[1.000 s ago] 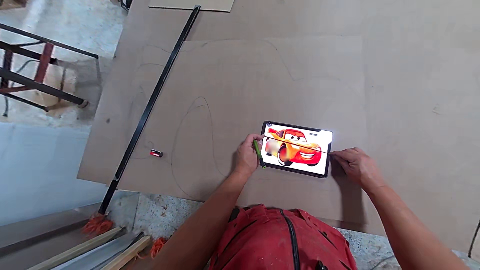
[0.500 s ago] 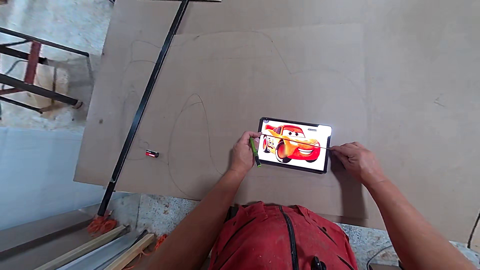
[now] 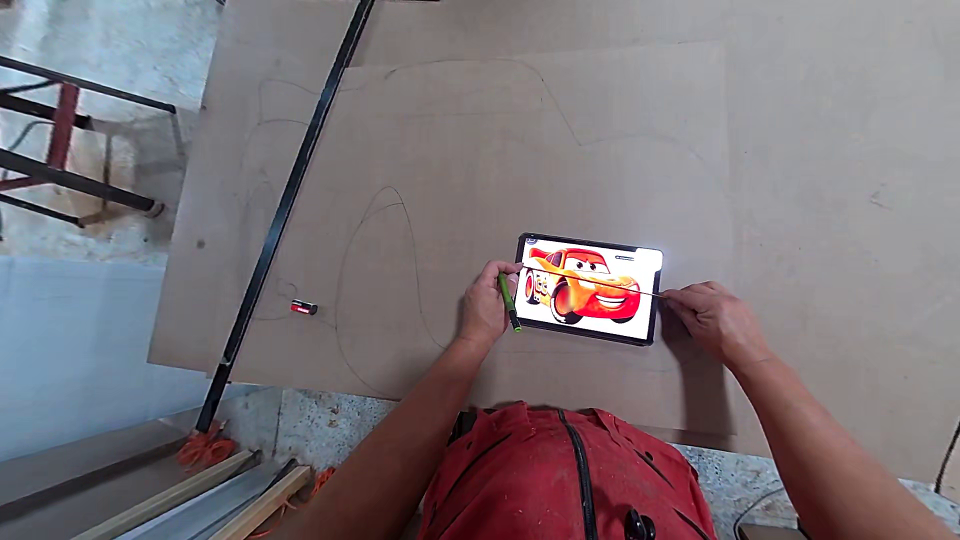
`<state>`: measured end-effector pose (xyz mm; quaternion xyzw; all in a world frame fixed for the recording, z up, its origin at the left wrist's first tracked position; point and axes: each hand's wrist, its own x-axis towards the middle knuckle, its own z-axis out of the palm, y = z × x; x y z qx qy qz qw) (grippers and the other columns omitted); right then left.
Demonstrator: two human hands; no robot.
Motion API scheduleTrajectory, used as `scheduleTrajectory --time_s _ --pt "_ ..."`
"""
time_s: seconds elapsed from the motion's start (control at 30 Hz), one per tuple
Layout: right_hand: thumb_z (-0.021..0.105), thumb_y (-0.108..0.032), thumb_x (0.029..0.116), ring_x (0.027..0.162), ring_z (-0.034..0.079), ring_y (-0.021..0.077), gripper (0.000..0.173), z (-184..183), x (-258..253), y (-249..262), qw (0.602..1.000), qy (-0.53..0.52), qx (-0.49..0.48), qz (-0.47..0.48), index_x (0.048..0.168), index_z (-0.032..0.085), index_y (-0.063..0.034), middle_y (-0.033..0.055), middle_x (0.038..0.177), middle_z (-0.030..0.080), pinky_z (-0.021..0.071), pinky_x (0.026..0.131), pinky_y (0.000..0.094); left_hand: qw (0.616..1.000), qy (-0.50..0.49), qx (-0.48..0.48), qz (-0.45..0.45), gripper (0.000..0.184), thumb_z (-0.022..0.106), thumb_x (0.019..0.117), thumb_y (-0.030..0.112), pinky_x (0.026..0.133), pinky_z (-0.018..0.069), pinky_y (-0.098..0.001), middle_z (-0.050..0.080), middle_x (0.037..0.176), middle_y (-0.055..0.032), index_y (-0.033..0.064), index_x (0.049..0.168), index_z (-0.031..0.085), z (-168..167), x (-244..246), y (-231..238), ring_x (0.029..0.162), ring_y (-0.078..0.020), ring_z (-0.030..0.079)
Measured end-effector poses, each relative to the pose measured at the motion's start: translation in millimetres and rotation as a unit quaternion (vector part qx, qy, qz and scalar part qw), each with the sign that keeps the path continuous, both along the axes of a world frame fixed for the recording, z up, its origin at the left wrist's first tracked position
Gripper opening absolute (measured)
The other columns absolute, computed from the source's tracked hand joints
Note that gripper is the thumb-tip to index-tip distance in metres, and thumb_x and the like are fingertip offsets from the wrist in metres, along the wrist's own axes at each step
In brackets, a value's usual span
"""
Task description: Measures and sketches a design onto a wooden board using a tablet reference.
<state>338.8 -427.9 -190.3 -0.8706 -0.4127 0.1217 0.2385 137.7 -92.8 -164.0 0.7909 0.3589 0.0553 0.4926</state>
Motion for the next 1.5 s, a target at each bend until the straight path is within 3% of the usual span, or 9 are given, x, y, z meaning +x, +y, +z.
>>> scheduleTrajectory --time_s 0.5,1.23,1.5 --pt "0.058 -0.025 0.1034 0.105 0.07 0.0204 0.023 1 -28 -15 1.0 0.008 -0.001 0.009 0.11 0.08 -0.0212 -0.0001 0.102 0.076 0.0578 0.089 0.0436 0.999 -0.024 -0.038 0.01 0.017 0.055 0.1064 0.018 0.088 0.0589 -0.031 0.072 0.127 0.0063 0.0145 0.119 0.067 -1 -38 -14 0.104 -0.0067 0.071" --pt "0.058 -0.025 0.104 0.106 0.069 0.0202 0.023 2 -33 -15 1.0 0.012 0.001 0.004 0.11 0.08 -0.0204 0.0001 0.103 0.076 0.0575 0.09 0.0439 0.999 -0.007 -0.028 0.016 0.016 0.057 0.1058 0.017 0.077 0.0588 -0.0302 0.074 0.122 0.0069 0.0164 0.118 0.067 2 -38 -14 0.089 -0.0066 0.072" --pt "0.057 -0.026 0.1041 0.106 0.069 0.0197 0.024 2 -33 -15 1.0 0.006 -0.004 0.006 0.11 0.08 -0.0208 -0.0006 0.104 0.076 0.0576 0.089 0.0431 1.0 -0.01 -0.021 0.011 0.016 0.057 0.1059 0.017 0.08 0.0592 -0.0312 0.074 0.122 0.0057 0.0151 0.118 0.066 1 -38 -14 0.093 -0.007 0.072"
